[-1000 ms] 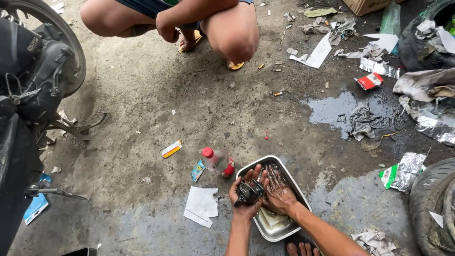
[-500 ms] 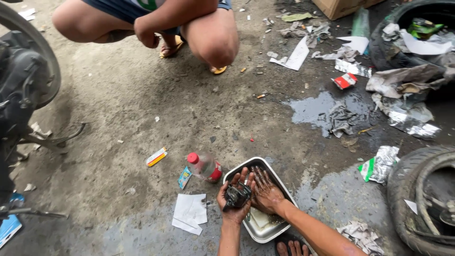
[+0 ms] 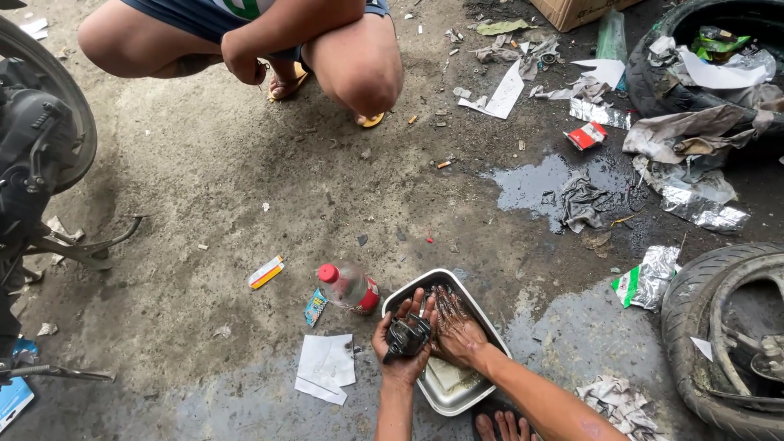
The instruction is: Cleaning a motorcycle brake caliper by scrubbing it with a brush in a tray of cleaning fluid on the floor of a workshop.
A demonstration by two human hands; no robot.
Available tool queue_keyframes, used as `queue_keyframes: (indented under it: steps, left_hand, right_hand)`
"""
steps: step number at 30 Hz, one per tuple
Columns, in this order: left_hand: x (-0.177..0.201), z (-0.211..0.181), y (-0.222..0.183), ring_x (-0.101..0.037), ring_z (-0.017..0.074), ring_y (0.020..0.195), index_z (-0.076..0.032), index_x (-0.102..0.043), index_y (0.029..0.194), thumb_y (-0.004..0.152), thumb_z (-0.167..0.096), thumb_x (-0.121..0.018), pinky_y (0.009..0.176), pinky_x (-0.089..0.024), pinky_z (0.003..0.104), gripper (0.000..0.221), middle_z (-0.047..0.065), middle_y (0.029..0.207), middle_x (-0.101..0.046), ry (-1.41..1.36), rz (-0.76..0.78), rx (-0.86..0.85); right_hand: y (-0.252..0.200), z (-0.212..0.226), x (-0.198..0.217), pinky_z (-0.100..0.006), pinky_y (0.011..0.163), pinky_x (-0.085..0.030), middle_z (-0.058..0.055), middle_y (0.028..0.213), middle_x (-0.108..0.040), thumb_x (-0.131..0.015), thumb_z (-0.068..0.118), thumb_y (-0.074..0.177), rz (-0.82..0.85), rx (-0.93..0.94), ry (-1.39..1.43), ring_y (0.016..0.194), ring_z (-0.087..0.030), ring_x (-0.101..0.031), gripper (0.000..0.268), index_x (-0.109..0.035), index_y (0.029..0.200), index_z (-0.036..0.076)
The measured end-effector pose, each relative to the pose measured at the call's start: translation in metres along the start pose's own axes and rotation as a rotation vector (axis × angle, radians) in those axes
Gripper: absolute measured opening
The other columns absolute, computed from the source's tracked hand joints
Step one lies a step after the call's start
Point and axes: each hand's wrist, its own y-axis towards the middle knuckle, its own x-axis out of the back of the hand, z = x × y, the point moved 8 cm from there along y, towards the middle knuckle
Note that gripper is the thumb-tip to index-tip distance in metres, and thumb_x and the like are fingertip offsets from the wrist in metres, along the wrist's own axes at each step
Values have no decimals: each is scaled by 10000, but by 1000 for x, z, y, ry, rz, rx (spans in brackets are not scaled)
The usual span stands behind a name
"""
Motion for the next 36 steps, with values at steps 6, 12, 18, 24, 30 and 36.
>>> queue_keyframes:
  steps: [6, 12, 18, 24, 30, 36]
  left_hand:
    - [7, -6, 3, -430, 500, 1502, 39, -686, 1216, 934, -288, -519, 1159, -428, 603, 463, 245, 1549, -563, 1, 42, 2]
    - [4, -4, 0, -472, 481, 1470, 17, -683, 1233, 935, -301, -522, 1148, -442, 596, 464, 229, 1544, -575, 0, 15, 0]
    - [7, -9, 3, -488, 485, 1456, 17, -682, 1215, 945, -310, -520, 1139, -442, 605, 455, 253, 1515, -591, 25, -20, -55]
    - [7, -8, 2, -458, 492, 1481, 26, -685, 1213, 959, -315, -505, 1155, -427, 603, 462, 244, 1542, -573, 2, -2, -28]
    - [8, -8, 1, -480, 500, 1458, 31, -693, 1203, 951, -310, -512, 1140, -442, 610, 461, 250, 1515, -592, 33, 2, -51]
    - [5, -6, -2, -459, 496, 1475, 36, -684, 1213, 957, -312, -491, 1145, -435, 614, 473, 242, 1542, -571, -6, 28, -21]
  right_hand:
    - [-15, 10, 48, -605, 1238, -227, -358, 1623, -289, -336, 649, 1088, -222, 43, -14, 1495, -467, -319, 901, -218, 1610, -76]
    - [-6, 6, 23, -609, 1284, -160, -249, 1670, -280, -41, 306, 1095, 176, -78, 208, 1554, -357, -252, 638, -218, 1620, -11]
    - [24, 1, 31, -306, 504, -560, 14, 844, -682, -449, 217, 1130, 446, -162, -182, 714, -161, -681, 348, -724, 924, 161]
    - [16, -10, 43, -378, 908, -583, -43, 1184, -747, -455, 369, 1141, 537, -175, 19, 1102, -217, -714, 332, -728, 1167, 183]
    - [10, -5, 32, -277, 599, -474, -5, 864, -533, -360, 71, 1115, 595, -93, -195, 707, -126, -470, 314, -607, 937, 149]
    - [9, -6, 38, -345, 664, -547, 23, 903, -621, -351, 383, 1132, 613, -149, -129, 842, -172, -615, 396, -654, 943, 213]
